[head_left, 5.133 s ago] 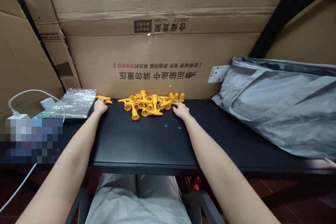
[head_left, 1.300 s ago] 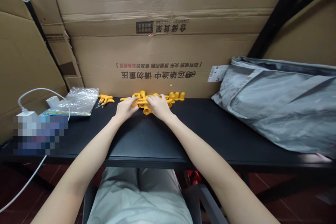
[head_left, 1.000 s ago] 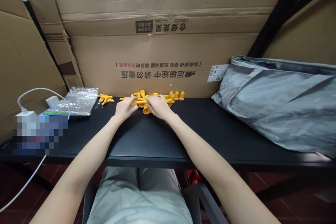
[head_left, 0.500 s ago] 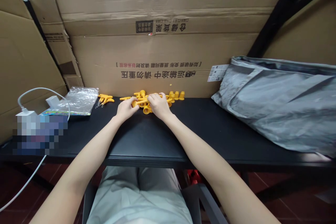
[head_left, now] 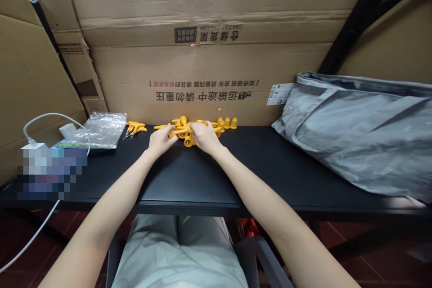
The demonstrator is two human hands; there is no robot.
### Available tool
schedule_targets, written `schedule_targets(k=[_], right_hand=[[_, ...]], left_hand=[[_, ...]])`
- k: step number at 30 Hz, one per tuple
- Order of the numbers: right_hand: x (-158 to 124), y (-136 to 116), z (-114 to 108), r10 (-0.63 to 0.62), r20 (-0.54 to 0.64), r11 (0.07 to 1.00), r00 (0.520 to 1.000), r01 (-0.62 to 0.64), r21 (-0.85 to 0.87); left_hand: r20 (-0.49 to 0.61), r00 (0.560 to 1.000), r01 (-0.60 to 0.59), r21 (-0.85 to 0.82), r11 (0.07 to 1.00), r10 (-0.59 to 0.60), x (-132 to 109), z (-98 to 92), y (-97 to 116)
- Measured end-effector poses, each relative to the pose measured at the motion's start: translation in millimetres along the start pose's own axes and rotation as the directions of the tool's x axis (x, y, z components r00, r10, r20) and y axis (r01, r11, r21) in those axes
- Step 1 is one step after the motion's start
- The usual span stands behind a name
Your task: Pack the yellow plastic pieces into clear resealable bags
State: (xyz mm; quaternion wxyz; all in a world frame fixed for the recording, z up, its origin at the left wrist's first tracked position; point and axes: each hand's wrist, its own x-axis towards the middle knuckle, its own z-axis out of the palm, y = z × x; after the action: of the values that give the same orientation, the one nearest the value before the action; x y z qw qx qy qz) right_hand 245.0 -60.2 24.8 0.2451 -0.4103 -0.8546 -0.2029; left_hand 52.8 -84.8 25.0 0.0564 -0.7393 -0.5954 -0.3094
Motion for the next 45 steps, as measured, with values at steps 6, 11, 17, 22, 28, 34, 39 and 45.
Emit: schedule_targets(k=[6,11,17,22,28,34,39,45], right_hand=[[-4.3,2.6,2.2,-0.003,-0.025,0.994,1.000,0.006,0.107],[-4.7,5.4,5.6,-0.001,-0.003,0.989,1.000,0.002,0.147],[-4.5,28.8,8.7,0.133,-0.088,0.975,0.987,-0.115,0.191],[-15.9,62.4,6.7,0.436,-0.219,0.896,0.873,-0.399,0.196],[-43.9,104.3,16.1,0.788,-0.192,0.616,0.586,-0.759,0.210],[-57.5,128.4,33.9,0.924,-0.029,0.369,0.382,-0.869,0.330],[-57.5,133.1,41.2,0.932,0.005,0.336,0.363,-0.867,0.369],[-58.2,132.4,38.7,0.951,-0.004,0.293,0.310,-0.893,0.343]], left_hand=[[-0.035,0.999,-0.025,0.000,1.000,0.025,-0.4,1.4,-2.2],[-0.031,0.999,-0.013,-0.002,1.000,0.013,-0.7,0.5,-1.9],[-0.015,0.998,0.064,0.019,0.998,-0.063,0.4,-4.5,-0.8],[-0.019,0.993,0.120,0.029,0.992,-0.119,2.1,-5.3,-2.2],[-0.050,0.986,0.155,-0.030,0.988,-0.156,4.5,-1.7,-8.1],[-0.103,0.972,0.177,-0.273,0.946,-0.211,8.2,5.0,-19.1],[-0.076,0.948,0.192,-0.639,0.745,-0.310,11.5,13.3,-25.4],[0.014,0.923,0.229,-0.824,0.518,-0.386,13.6,16.4,-27.4]])
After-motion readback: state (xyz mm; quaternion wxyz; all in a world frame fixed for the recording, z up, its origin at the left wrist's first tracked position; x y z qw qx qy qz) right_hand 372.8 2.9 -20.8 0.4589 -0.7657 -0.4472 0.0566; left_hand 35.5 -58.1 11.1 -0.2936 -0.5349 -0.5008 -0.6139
